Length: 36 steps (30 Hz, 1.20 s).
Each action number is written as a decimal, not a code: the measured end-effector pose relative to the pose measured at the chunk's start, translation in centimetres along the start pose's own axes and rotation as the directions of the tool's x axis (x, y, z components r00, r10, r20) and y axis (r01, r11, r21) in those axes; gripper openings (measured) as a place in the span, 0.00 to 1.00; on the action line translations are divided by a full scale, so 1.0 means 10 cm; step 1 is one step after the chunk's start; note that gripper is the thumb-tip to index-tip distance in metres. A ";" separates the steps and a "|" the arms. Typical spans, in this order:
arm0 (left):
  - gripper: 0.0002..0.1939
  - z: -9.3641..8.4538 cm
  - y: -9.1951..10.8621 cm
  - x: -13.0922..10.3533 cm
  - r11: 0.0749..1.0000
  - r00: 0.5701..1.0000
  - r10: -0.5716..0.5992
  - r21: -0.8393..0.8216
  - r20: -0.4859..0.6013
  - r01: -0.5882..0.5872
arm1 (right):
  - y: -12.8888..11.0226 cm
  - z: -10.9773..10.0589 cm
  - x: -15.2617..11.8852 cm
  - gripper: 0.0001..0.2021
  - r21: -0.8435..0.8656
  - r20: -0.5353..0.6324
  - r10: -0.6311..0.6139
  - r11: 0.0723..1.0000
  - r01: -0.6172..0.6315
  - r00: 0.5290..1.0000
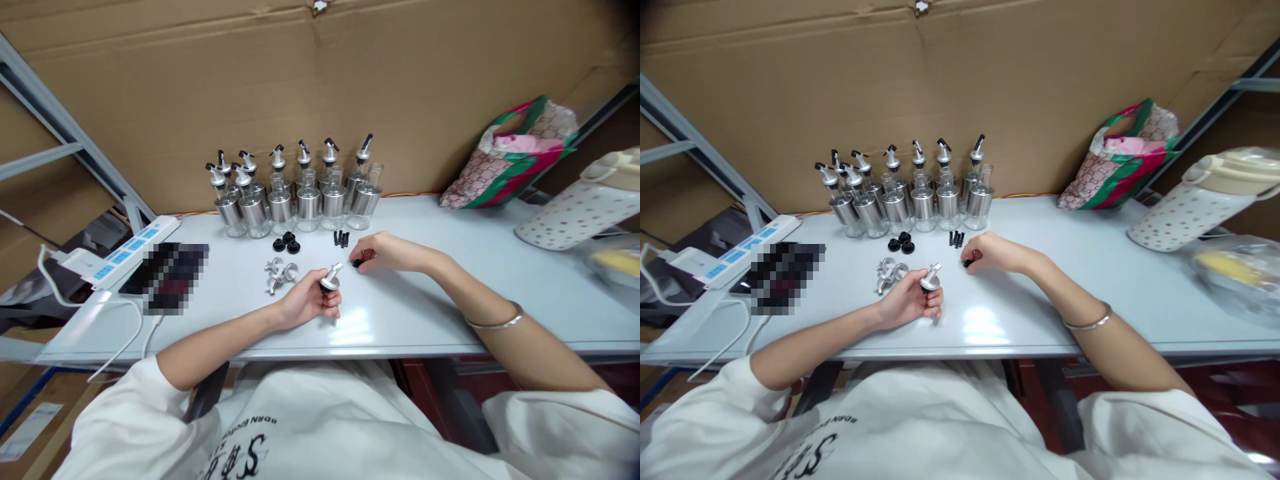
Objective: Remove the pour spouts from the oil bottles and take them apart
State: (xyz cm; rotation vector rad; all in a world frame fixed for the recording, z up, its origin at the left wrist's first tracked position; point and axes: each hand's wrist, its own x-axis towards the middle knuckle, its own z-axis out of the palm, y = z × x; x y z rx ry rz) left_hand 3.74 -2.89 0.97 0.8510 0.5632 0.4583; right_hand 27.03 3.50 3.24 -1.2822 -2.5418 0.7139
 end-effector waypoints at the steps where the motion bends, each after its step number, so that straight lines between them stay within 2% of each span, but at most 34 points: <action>1: 0.17 -0.01 0.00 0.00 1.000 1.000 0.006 -0.002 0.006 -0.006 | 0.00 -0.01 -0.01 0.13 -0.001 0.003 0.028 1.000 -0.028 1.000; 4: 0.17 -0.02 -0.02 0.01 1.000 1.000 0.015 -0.010 0.019 -0.015 | 0.01 -0.04 -0.02 0.15 -0.004 0.004 0.084 0.996 -0.084 0.996; 11: 0.17 -0.01 0.00 0.00 1.000 1.000 0.006 -0.004 0.003 -0.006 | -0.01 -0.02 -0.01 0.14 0.007 0.025 0.080 0.997 -0.080 0.996; 18: 0.17 0.00 -0.01 0.00 1.000 1.000 0.007 0.001 0.001 -0.007 | -0.03 0.02 -0.01 0.13 -0.046 0.021 -0.094 0.994 0.095 0.995; 27: 0.18 0.00 -0.01 0.00 1.000 1.000 0.015 -0.010 0.012 -0.015 | -0.04 0.07 0.02 0.11 -0.034 0.047 -0.143 0.989 0.144 0.989; 31: 0.18 -0.01 -0.01 0.01 1.000 1.000 0.018 -0.018 0.016 -0.017 | 0.00 0.05 0.03 0.11 -0.057 0.033 -0.120 0.991 0.122 0.992; 36: 0.18 -0.01 -0.01 0.01 1.000 1.000 0.016 -0.013 0.016 -0.016 | 0.11 -0.01 0.02 0.10 -0.074 0.038 -0.003 0.997 0.006 0.999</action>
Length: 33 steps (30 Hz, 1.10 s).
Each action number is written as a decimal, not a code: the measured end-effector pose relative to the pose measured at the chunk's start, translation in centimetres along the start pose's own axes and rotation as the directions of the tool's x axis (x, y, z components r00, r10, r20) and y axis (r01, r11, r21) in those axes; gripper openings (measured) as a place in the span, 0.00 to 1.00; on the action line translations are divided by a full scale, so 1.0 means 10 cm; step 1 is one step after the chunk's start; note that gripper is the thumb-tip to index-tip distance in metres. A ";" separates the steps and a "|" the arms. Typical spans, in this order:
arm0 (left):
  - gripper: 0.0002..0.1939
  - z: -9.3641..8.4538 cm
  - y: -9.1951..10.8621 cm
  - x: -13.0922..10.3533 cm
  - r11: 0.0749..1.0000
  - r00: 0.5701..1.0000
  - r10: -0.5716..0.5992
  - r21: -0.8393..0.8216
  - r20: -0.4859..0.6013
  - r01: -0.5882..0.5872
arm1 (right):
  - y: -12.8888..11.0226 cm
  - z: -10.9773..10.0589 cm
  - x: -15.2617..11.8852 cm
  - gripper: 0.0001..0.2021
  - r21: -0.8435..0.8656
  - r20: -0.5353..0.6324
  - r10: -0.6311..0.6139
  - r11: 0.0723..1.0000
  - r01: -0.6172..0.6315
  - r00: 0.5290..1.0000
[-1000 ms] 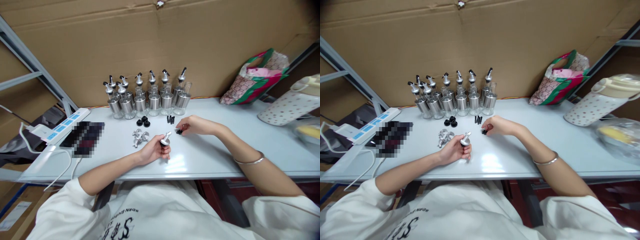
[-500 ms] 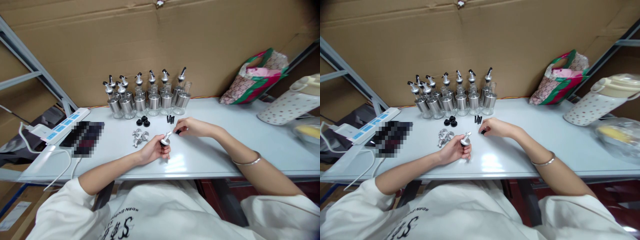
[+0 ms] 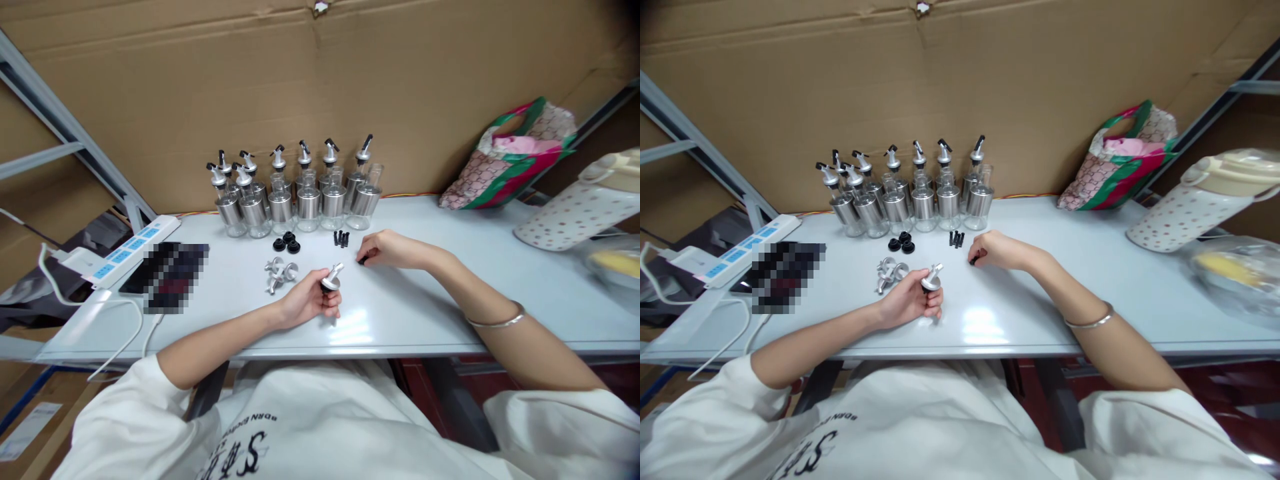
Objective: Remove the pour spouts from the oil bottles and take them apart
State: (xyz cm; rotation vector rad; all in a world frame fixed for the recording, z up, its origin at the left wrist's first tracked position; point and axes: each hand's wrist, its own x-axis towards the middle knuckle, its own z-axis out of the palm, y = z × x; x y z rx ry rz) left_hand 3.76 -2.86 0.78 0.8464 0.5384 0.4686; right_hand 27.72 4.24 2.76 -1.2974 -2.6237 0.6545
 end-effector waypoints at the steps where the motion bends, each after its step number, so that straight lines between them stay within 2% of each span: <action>1: 0.18 0.00 0.00 0.00 1.000 1.000 -0.001 0.000 -0.002 0.001 | 0.00 -0.01 -0.01 0.10 0.000 0.008 0.017 1.000 -0.017 1.000; 6: 0.18 0.00 0.00 0.00 1.000 1.000 0.000 0.002 -0.002 0.000 | -0.09 -0.06 -0.05 0.15 -0.038 0.024 0.097 0.995 -0.096 0.995; 12: 0.18 0.00 0.00 0.01 1.000 1.000 -0.002 0.006 0.002 0.002 | -0.12 -0.10 -0.10 0.19 0.029 0.102 0.172 0.984 -0.176 0.980; 18: 0.17 0.01 0.01 0.00 1.000 1.000 0.002 0.003 -0.002 -0.002 | -0.15 -0.20 -0.16 0.14 0.030 0.027 0.085 0.996 -0.085 0.996; 20: 0.17 0.01 0.01 -0.01 1.000 1.000 0.003 0.004 -0.004 -0.003 | -0.20 -0.23 -0.19 0.14 0.088 0.110 0.043 0.995 -0.053 0.993; 23: 0.17 0.01 0.00 0.00 1.000 1.000 0.005 0.011 -0.006 -0.005 | -0.25 -0.22 -0.21 0.16 0.164 0.286 0.019 0.984 -0.068 0.958; 26: 0.17 0.00 0.00 0.00 1.000 1.000 0.005 0.015 -0.006 -0.004 | -0.27 -0.15 -0.19 0.14 0.167 0.356 0.035 0.981 -0.100 0.934; 30: 0.17 0.00 0.00 0.00 1.000 1.000 0.002 0.011 -0.002 -0.002 | -0.25 -0.12 -0.16 0.10 0.098 0.267 0.068 0.991 -0.097 0.961; 33: 0.17 0.00 0.00 0.00 1.000 1.000 -0.001 0.003 -0.006 0.001 | -0.22 -0.13 -0.15 0.12 0.028 0.169 0.121 0.991 -0.128 0.978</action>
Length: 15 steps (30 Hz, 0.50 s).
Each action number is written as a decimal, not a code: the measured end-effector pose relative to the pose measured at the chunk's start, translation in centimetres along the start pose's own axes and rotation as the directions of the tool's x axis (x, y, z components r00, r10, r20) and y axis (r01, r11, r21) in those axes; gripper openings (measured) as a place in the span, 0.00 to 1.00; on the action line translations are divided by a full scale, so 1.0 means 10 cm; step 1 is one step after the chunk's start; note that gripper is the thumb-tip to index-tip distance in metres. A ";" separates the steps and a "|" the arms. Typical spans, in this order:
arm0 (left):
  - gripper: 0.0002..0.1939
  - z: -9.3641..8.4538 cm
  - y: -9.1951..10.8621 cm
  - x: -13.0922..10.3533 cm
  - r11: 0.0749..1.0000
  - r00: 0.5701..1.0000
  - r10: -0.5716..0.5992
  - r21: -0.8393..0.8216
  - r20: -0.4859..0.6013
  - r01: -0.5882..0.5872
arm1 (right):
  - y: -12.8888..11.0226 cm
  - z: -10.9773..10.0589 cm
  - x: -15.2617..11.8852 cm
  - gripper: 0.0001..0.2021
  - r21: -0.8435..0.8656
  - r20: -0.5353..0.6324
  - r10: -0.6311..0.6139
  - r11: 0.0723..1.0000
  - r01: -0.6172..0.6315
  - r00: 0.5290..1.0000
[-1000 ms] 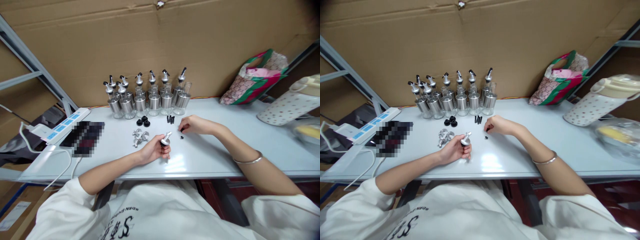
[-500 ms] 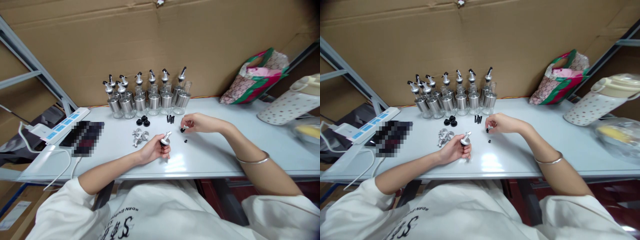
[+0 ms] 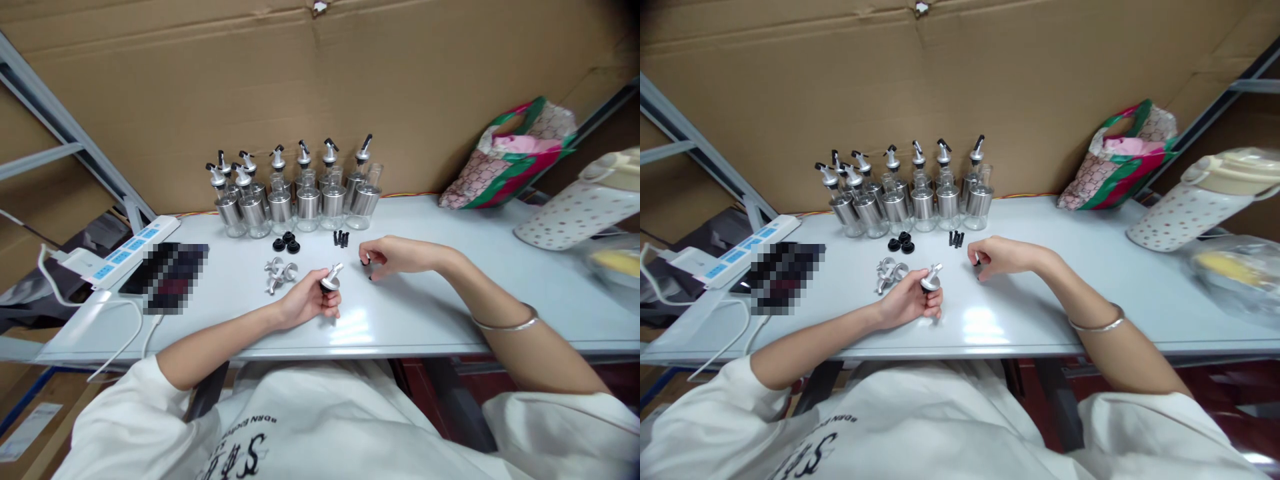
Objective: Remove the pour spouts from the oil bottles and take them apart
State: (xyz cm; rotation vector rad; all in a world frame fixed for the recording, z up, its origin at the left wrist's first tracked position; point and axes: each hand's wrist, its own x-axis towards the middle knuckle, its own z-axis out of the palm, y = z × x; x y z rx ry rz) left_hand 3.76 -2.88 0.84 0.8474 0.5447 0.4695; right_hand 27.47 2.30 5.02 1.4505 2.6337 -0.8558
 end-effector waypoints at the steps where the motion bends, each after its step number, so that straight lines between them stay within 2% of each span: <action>1: 0.17 0.00 0.00 0.00 1.000 1.000 0.000 -0.002 0.000 0.000 | 0.01 0.00 0.00 0.13 -0.009 -0.017 0.013 1.000 -0.013 1.000; 8: 0.17 -0.01 0.00 0.00 1.000 1.000 0.003 -0.002 0.002 -0.003 | 0.05 0.00 0.02 0.19 0.009 -0.067 0.025 1.000 -0.024 0.997; 12: 0.17 -0.01 0.00 0.00 1.000 1.000 0.001 0.000 0.007 -0.001 | 0.12 0.00 0.05 0.21 0.008 -0.160 -0.029 1.000 0.030 0.987; 15: 0.17 -0.01 0.00 0.00 1.000 1.000 0.001 -0.001 0.006 -0.001 | 0.16 0.00 0.07 0.21 0.014 -0.174 -0.049 0.999 0.052 0.984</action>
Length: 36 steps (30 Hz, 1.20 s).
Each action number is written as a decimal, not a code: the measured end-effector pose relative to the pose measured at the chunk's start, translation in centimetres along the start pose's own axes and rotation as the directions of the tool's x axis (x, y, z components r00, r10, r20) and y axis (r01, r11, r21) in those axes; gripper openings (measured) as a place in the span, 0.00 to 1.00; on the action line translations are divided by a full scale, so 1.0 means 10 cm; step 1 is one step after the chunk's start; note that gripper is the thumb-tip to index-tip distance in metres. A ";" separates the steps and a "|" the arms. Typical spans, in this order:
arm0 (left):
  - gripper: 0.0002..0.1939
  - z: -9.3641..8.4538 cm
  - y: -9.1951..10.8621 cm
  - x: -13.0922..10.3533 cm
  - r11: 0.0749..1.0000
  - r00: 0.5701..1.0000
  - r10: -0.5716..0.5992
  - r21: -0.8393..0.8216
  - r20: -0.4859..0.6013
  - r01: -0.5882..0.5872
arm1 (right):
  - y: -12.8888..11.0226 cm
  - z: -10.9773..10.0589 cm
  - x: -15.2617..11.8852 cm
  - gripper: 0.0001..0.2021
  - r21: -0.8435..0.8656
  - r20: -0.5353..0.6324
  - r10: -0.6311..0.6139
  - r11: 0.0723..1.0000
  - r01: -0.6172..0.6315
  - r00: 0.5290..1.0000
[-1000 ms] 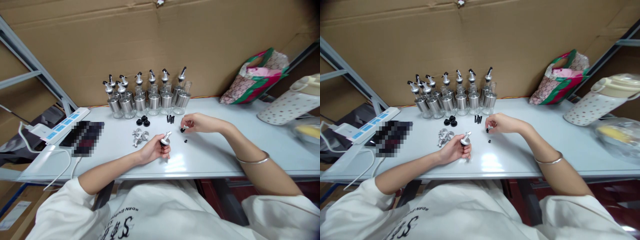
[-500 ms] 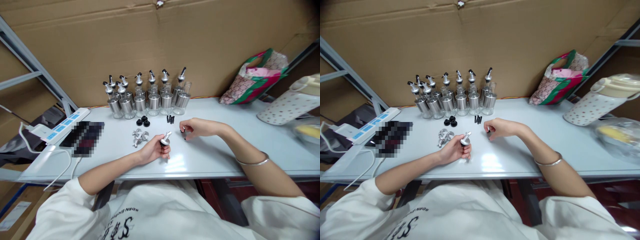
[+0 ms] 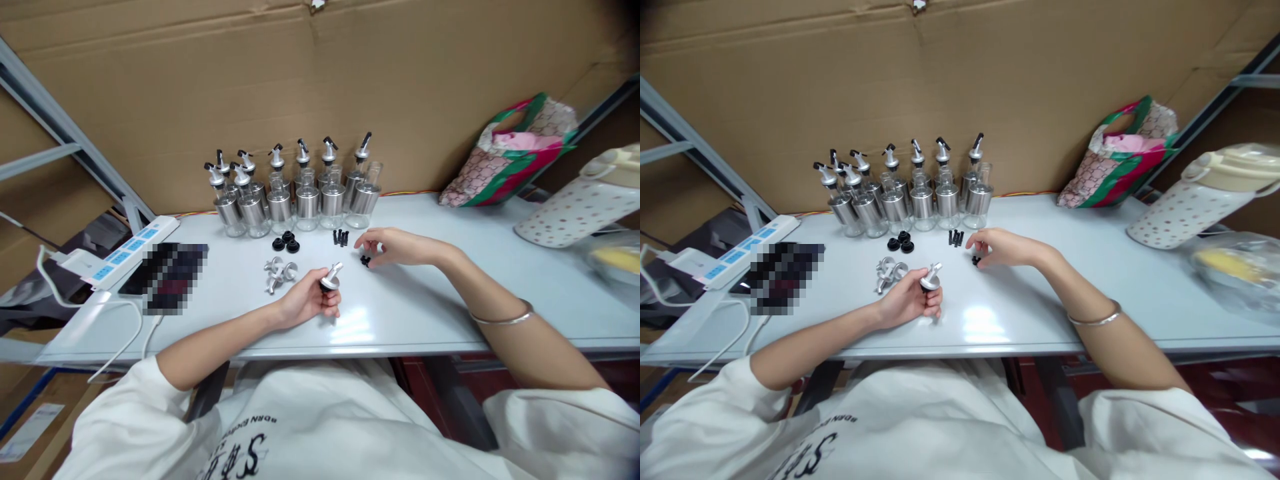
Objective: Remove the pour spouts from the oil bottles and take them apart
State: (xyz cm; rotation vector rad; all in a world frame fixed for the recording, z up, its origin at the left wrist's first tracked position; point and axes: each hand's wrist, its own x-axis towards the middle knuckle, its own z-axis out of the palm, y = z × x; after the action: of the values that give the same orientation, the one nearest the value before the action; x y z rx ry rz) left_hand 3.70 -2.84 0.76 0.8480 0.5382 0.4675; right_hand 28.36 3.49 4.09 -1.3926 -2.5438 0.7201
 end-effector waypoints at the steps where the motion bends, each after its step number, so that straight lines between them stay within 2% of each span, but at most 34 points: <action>1: 0.17 0.00 0.00 0.00 1.000 1.000 0.000 0.000 -0.003 0.000 | 0.01 0.00 0.00 0.21 0.003 0.004 0.000 1.000 0.000 1.000; 9: 0.17 0.01 0.01 0.00 1.000 1.000 0.000 0.001 0.000 0.000 | -0.01 0.04 0.04 0.12 0.043 0.024 0.010 0.999 -0.011 1.000; 18: 0.17 0.00 0.00 0.00 1.000 1.000 0.006 0.005 0.009 -0.006 | -0.01 0.08 0.07 0.14 0.022 0.021 -0.037 0.999 0.037 0.999; 24: 0.17 0.00 0.00 0.00 1.000 1.000 -0.002 0.007 0.000 0.002 | 0.01 0.11 0.09 0.11 0.014 0.018 -0.076 0.997 0.075 0.997; 26: 0.17 0.00 0.00 0.00 1.000 1.000 -0.001 0.004 0.003 0.001 | -0.01 0.09 0.07 0.12 0.000 0.000 -0.086 0.996 0.086 0.996; 28: 0.18 0.00 0.00 0.00 1.000 1.000 0.002 0.000 0.003 -0.002 | -0.07 0.08 0.05 0.16 -0.030 -0.087 -0.117 0.993 0.115 0.989; 30: 0.20 0.00 0.00 0.01 1.000 1.000 0.000 0.006 -0.003 0.000 | -0.17 0.08 0.02 0.20 -0.067 -0.235 -0.187 0.982 0.177 0.954; 32: 0.23 -0.01 -0.01 0.02 1.000 1.000 -0.002 0.028 -0.011 0.002 | -0.30 0.12 -0.01 0.21 -0.100 -0.356 -0.290 0.957 0.272 0.888; 36: 0.27 -0.02 -0.04 0.03 0.997 1.000 0.028 0.068 -0.001 -0.028 | -0.49 0.25 -0.04 0.18 -0.185 -0.400 -0.517 0.854 0.486 0.757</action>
State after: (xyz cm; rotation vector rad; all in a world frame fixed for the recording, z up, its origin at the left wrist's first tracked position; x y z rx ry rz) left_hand 3.84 -2.80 0.22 0.9209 0.5467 0.4780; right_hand 24.06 0.10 4.26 -0.6983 -2.4054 0.1880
